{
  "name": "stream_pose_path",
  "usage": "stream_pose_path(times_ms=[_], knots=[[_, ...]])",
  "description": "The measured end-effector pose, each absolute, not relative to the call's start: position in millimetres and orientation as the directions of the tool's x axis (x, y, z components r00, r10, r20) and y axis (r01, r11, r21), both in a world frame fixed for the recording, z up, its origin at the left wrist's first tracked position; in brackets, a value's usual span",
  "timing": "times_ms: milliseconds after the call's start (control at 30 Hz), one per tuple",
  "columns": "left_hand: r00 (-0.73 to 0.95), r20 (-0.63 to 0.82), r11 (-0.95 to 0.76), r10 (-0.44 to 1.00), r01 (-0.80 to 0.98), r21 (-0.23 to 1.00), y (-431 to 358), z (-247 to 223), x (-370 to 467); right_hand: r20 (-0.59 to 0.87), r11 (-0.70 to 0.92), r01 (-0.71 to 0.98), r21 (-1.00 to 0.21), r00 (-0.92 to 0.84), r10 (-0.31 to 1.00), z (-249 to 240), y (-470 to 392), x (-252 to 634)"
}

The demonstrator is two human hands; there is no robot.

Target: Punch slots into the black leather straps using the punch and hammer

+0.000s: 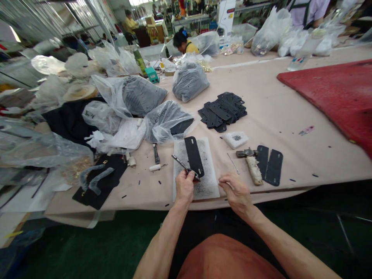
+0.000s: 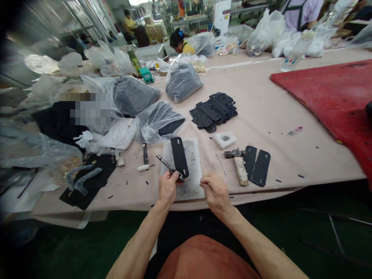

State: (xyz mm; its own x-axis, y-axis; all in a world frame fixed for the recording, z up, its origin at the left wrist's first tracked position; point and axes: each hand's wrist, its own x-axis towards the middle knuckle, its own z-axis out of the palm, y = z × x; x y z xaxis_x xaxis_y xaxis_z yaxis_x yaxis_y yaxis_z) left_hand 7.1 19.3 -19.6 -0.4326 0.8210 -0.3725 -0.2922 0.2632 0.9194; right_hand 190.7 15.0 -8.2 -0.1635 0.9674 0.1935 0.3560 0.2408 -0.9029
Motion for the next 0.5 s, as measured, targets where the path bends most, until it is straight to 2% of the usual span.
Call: stream_pose_path(times_ms=[100,167,300,400,433,500], knots=[[-0.404,-0.376,0.266,0.834,-0.303,0.915,16,-19,1,-0.154,-0.128,0.292,-0.948,-0.067,0.986,-30,7,220],[-0.395,-0.382,0.266,0.835,-0.318,0.910,14,-21,1,-0.273,-0.262,0.304,-0.916,0.007,0.962,-47,-1,245],[-0.388,-0.394,0.283,0.833,-0.312,0.907,14,-26,9,-0.368,-0.381,0.505,-0.774,0.131,0.921,-74,-33,308],[-0.362,-0.397,0.303,0.843,-0.290,0.908,18,-28,13,-0.421,-0.428,0.729,-0.535,0.210,0.883,-87,-65,356],[-0.349,-0.399,0.311,0.848,-0.281,0.908,19,-28,14,-0.430,-0.448,0.766,-0.461,0.249,0.868,-92,-76,369],[-0.326,-0.394,0.325,0.859,-0.247,0.913,22,-28,15,-0.425,-0.478,0.775,-0.413,0.300,0.854,-103,-93,389]])
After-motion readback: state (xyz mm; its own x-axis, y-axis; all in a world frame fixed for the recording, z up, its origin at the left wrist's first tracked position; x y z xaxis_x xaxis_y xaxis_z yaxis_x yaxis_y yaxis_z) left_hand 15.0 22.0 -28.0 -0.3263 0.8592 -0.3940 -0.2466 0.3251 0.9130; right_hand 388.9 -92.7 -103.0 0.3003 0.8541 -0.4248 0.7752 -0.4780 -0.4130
